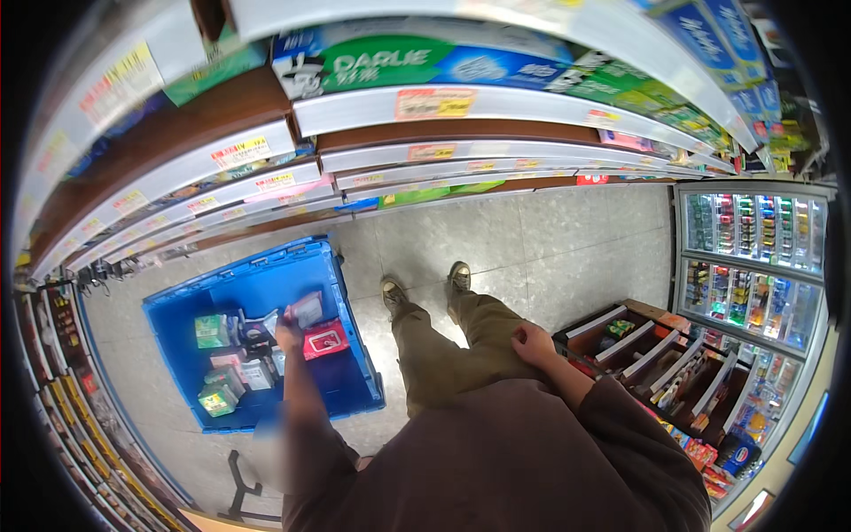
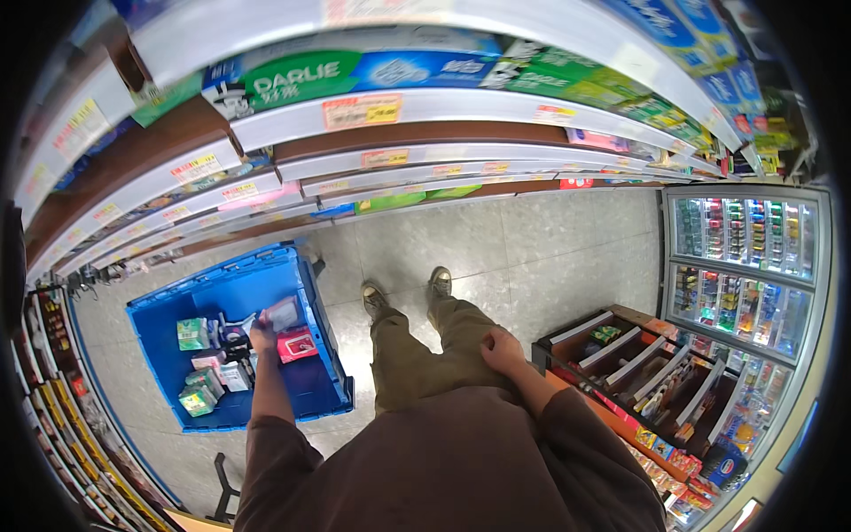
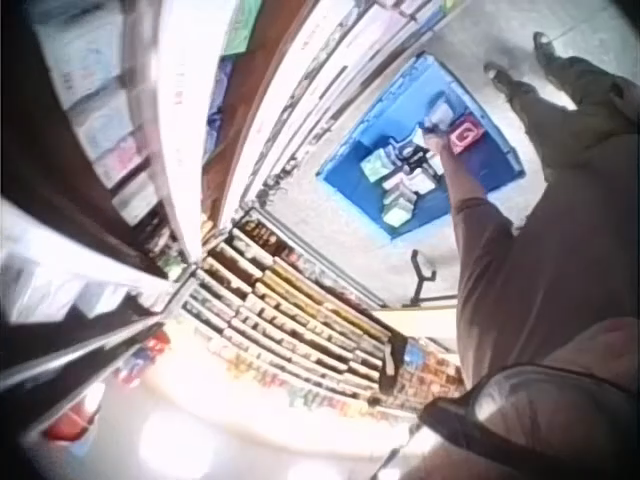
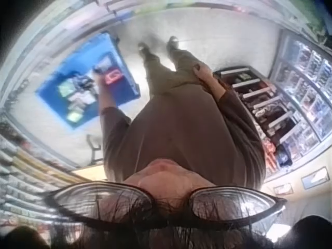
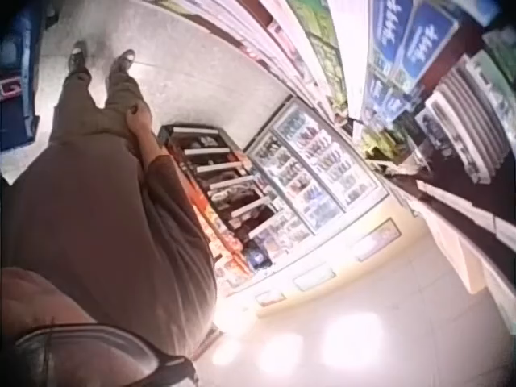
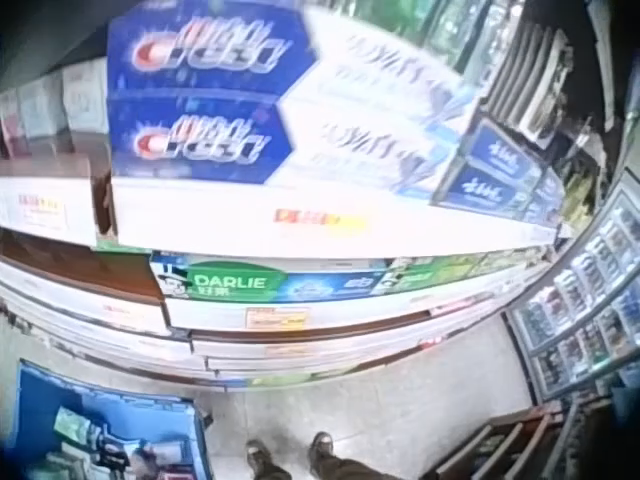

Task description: Restocking hygiene and personal care products from a blue transport crate onto retail shelves.

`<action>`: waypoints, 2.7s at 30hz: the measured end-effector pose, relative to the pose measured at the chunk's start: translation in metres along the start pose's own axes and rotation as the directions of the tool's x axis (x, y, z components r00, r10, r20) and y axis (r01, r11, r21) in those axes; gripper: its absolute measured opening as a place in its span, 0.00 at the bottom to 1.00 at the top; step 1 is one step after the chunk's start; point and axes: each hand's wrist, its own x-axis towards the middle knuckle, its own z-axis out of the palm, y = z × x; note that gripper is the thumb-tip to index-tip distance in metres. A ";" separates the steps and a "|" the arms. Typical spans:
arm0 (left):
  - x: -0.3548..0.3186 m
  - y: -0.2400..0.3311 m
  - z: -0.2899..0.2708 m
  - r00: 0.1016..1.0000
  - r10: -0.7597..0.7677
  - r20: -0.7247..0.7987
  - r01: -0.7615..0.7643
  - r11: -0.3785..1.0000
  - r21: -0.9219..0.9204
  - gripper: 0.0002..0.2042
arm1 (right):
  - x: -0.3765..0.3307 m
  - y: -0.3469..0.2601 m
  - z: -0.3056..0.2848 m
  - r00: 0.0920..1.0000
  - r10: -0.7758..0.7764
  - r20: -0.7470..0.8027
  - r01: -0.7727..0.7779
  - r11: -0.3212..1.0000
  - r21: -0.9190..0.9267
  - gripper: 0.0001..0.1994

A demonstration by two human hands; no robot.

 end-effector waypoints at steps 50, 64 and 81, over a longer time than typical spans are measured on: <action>-0.114 0.574 -0.081 0.771 0.588 -0.244 -0.635 0.682 -0.362 0.11 | 0.244 -0.132 -0.299 0.647 -0.508 -0.569 0.744 0.585 0.324 0.15; -0.176 0.255 -0.165 0.971 0.220 -0.091 -0.237 0.927 -0.292 0.08 | 0.110 -0.027 -0.166 0.859 -0.373 -0.350 0.458 0.865 0.202 0.09; -0.050 -0.016 0.107 0.289 -0.654 0.699 0.835 -0.186 -0.519 0.37 | -0.046 0.010 -0.026 0.993 -0.077 0.087 0.088 0.988 -0.128 0.14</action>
